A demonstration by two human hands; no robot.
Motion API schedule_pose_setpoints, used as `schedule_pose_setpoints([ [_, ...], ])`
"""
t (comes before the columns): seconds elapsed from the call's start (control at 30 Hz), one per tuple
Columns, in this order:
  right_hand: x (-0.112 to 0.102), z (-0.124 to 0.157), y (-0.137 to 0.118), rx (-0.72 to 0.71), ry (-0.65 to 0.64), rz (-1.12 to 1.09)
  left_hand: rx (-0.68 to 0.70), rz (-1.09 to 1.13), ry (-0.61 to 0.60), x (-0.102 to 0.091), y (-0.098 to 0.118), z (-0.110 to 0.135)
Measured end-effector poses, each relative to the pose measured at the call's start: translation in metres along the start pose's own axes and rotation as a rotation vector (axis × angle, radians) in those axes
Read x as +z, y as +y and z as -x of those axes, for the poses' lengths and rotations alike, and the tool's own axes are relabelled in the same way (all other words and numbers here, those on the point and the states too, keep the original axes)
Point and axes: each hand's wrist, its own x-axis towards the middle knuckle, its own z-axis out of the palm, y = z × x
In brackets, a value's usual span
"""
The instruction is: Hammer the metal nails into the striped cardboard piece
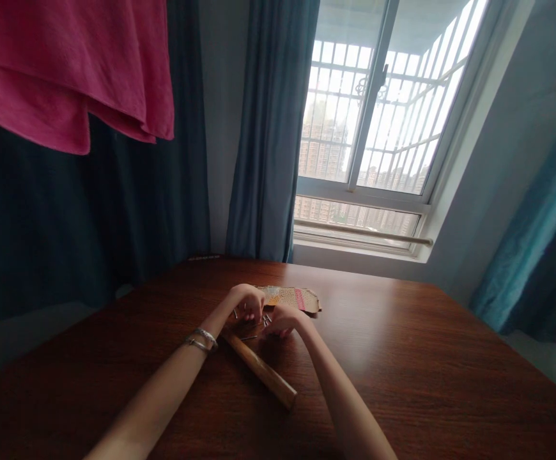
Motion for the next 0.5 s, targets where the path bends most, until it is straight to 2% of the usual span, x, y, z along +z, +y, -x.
schedule_pose_setpoints([
  [0.07,-0.005,0.002,0.005,-0.012,-0.025,0.024,-0.061,0.048,-0.064,-0.005,-0.005,0.003],
  [0.13,-0.014,0.003,0.012,-0.012,0.032,0.053,-0.041,0.08,0.001,-0.011,-0.01,0.006],
  [0.2,-0.026,0.003,0.023,-0.007,0.158,0.085,-0.007,0.071,0.177,-0.017,-0.014,0.008],
  [0.3,-0.047,0.003,0.046,0.022,0.407,0.145,0.041,-0.022,0.519,-0.022,-0.021,0.005],
  [0.37,-0.06,0.001,0.064,0.064,0.534,0.174,0.102,-0.071,0.641,-0.025,-0.024,-0.001],
  [0.43,-0.068,-0.002,0.081,0.108,0.603,0.19,0.165,-0.075,0.64,-0.028,-0.026,-0.009],
  [0.5,-0.072,-0.008,0.096,0.136,0.624,0.194,0.21,-0.085,0.58,-0.032,-0.027,-0.017],
])
